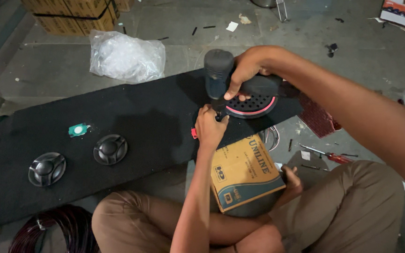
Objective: The person sits on the floor and uses a cordless drill to fasten screws into a circular speaker grille mounted on a black panel. The person repeatedly positions the drill, drives screws, and adjusts the grille while working in a cluttered workshop environment.
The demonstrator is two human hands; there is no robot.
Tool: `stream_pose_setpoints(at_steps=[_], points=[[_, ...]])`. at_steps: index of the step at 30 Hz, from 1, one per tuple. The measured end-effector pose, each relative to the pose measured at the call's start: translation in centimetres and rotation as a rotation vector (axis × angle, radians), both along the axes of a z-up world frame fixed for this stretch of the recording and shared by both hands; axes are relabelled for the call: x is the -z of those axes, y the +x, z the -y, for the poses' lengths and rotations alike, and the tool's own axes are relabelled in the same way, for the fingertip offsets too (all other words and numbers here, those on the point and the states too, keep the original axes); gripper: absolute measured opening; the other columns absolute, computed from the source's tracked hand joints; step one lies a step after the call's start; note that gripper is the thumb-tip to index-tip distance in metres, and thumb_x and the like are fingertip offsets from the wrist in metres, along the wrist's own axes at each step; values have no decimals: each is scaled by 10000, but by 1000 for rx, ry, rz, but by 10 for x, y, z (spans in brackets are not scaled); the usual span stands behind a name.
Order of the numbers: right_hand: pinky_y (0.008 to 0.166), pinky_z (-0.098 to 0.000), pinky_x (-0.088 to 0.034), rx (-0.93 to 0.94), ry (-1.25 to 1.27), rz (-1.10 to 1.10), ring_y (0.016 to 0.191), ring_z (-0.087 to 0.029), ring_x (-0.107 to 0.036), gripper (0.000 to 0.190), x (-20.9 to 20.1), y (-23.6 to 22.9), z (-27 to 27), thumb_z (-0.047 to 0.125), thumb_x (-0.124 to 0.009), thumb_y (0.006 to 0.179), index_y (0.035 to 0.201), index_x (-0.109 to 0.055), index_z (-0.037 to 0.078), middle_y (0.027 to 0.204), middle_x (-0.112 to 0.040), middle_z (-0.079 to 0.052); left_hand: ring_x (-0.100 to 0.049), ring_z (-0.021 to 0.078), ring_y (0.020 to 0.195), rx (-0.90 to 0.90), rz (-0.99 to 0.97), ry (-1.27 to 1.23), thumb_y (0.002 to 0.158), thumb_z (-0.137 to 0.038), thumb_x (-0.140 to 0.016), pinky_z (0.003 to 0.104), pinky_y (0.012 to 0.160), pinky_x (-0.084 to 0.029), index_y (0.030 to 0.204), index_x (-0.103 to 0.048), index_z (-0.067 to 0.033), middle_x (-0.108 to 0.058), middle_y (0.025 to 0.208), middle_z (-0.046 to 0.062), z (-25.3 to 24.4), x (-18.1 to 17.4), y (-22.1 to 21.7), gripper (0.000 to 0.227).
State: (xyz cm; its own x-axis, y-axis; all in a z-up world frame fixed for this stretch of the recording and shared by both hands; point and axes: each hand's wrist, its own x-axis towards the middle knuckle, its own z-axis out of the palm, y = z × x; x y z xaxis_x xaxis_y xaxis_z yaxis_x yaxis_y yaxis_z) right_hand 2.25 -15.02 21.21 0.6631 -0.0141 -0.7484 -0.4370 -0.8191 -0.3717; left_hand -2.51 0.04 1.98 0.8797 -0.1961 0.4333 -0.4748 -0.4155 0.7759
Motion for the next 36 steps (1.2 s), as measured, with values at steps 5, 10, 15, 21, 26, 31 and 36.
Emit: stream_pose_setpoints(at_steps=[5, 10, 15, 21, 26, 31, 36], points=[[661, -404, -567, -42, 54, 5, 664, -211, -672, 277, 1, 4, 0, 204, -852, 771, 927, -728, 10, 779, -731, -108, -662, 328, 968, 27, 9, -38, 669, -101, -853, 439, 832, -542, 989, -740, -27, -702, 1009, 112, -4, -3, -1, 347], [666, -410, -567, -28, 24, -9, 665, -220, -672, 285, 3, 10, -1, 206, -854, 770, 926, -726, 5, 780, -737, -117, -663, 316, 939, 28, -41, 19, 693, -115, -860, 438, 809, -549, 955, -723, -13, -693, 973, 106, -4, -3, 0, 313], [686, -406, -576, -30, -32, -31, 688, -209, -684, 305, 3, 14, -1, 241, -849, 781, 933, -727, 6, 796, -743, -103, -663, 322, 945, 49, 2, -19, 695, -114, -851, 438, 806, -557, 949, -720, -9, -690, 979, 111, -6, 0, 1, 304], [683, -406, -577, -31, 51, -31, 681, -217, -681, 257, 4, 15, 2, 189, -846, 762, 910, -735, 10, 781, -739, -113, -658, 348, 990, 53, 48, 5, 694, -135, -850, 455, 825, -550, 938, -746, -26, -703, 1024, 126, -7, 0, 2, 287], [665, -405, -567, -83, 35, -35, 662, -212, -668, 252, 6, 17, 1, 190, -839, 771, 902, -731, 4, 765, -733, -106, -672, 344, 976, 89, 13, 3, 690, -141, -840, 451, 822, -554, 922, -762, -35, -710, 997, 130, -9, 12, 10, 267], [655, -412, -567, -54, 43, -35, 651, -212, -661, 271, 0, 14, -2, 191, -848, 759, 891, -726, -12, 755, -726, -105, -733, 317, 856, 147, -62, -65, 751, -85, -741, 382, 770, -591, 854, -726, 3, -723, 947, 151, -7, 30, 26, 136], [653, -418, -562, -22, -7, 27, 652, -210, -662, 271, -3, -1, -8, 184, -865, 738, 896, -732, 8, 757, -718, -90, -733, 317, 829, 194, -113, -145, 755, -95, -725, 365, 741, -589, 1063, -702, -20, -684, 978, 176, -14, 25, 31, 318]])
